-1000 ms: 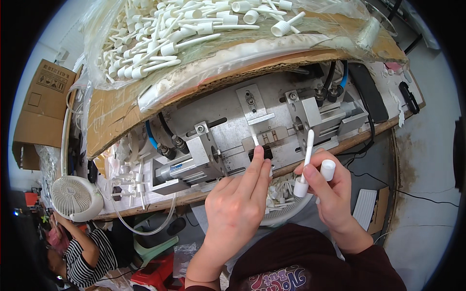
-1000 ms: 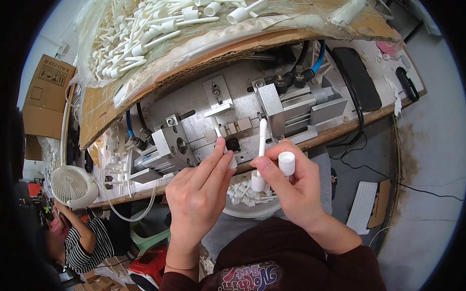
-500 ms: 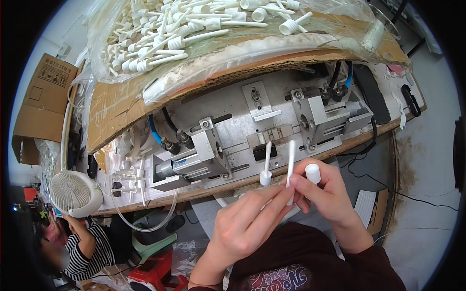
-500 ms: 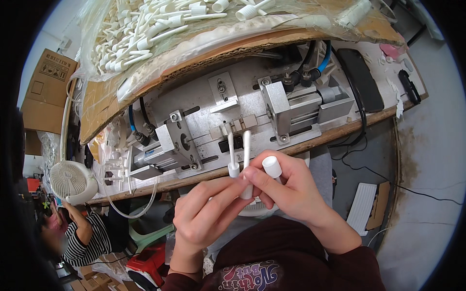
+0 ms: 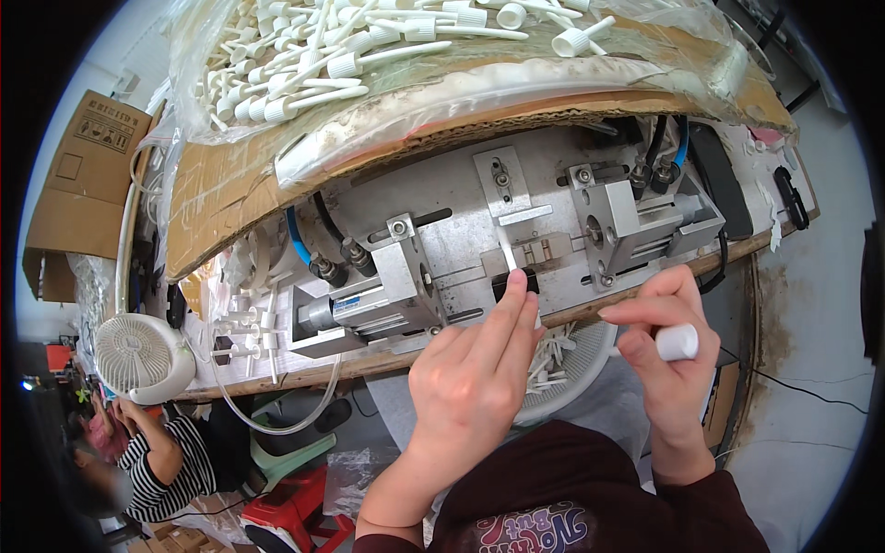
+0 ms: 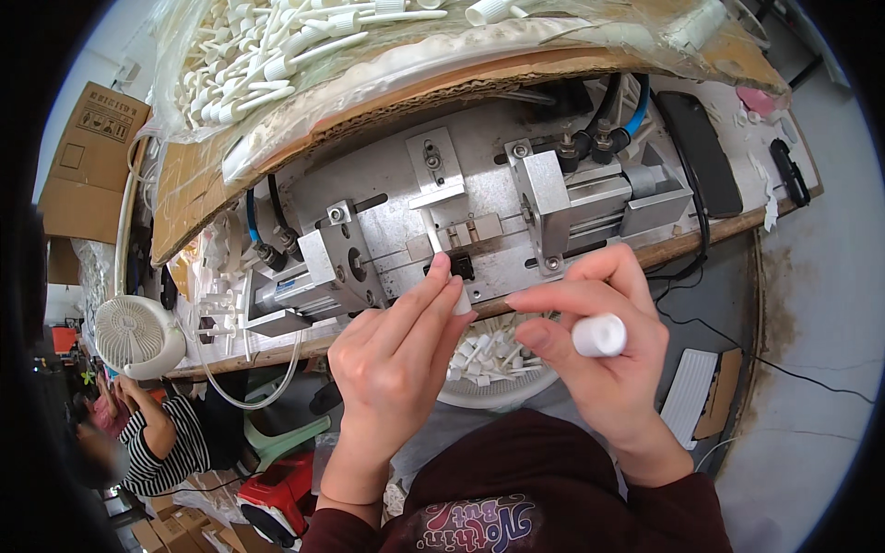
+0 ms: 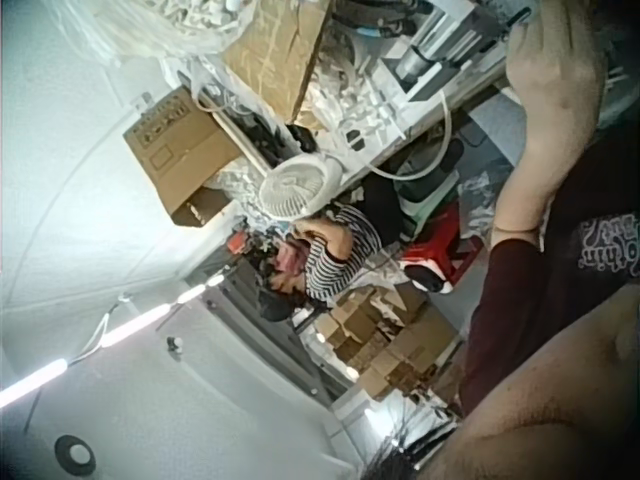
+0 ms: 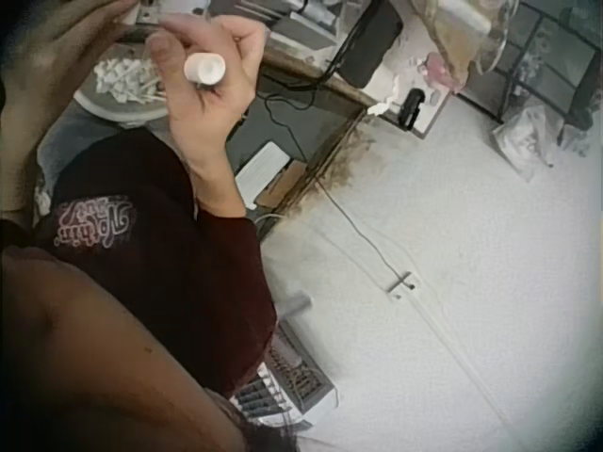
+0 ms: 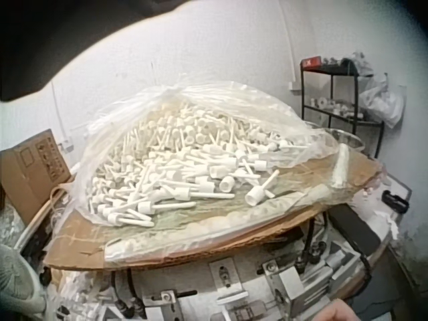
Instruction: Assembling small white plastic pump or valve components using a small pneumatic press machine.
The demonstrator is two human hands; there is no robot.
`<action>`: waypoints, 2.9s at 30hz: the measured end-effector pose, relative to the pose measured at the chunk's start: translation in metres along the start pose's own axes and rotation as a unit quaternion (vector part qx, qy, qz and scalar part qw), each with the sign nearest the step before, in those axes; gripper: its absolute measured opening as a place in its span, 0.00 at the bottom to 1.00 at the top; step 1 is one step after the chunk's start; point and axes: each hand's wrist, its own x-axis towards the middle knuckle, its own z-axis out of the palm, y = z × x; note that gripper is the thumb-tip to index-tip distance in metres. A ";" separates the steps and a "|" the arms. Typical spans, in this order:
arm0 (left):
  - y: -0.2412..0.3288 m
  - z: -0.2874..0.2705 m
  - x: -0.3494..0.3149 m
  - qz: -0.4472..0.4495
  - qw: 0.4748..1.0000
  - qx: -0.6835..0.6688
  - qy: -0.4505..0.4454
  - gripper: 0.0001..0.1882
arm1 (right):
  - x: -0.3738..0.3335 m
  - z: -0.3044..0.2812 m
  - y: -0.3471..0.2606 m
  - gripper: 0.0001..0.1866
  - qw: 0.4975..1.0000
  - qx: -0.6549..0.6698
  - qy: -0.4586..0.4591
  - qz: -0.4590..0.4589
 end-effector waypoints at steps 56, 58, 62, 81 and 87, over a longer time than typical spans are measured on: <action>-0.028 -0.076 0.029 0.143 0.982 -0.054 -0.115 0.22 | 0.020 0.002 -0.013 0.20 0.880 0.386 -0.267 0.069; -0.029 -0.070 0.018 0.098 0.990 -0.074 -0.072 0.23 | 0.016 -0.002 0.000 0.19 0.889 0.364 -0.278 0.017; -0.030 -0.064 -0.006 -0.132 0.961 -0.242 -0.016 0.13 | 0.020 -0.004 0.006 0.15 0.968 0.050 -0.195 -0.151; 0.002 -0.042 -0.024 -0.337 0.701 -0.622 0.087 0.13 | 0.030 0.038 -0.001 0.13 0.848 -0.395 -0.164 -0.313; 0.003 -0.025 -0.032 -0.277 0.692 -0.652 0.138 0.13 | 0.012 0.038 -0.008 0.14 0.877 -0.234 -0.108 -0.406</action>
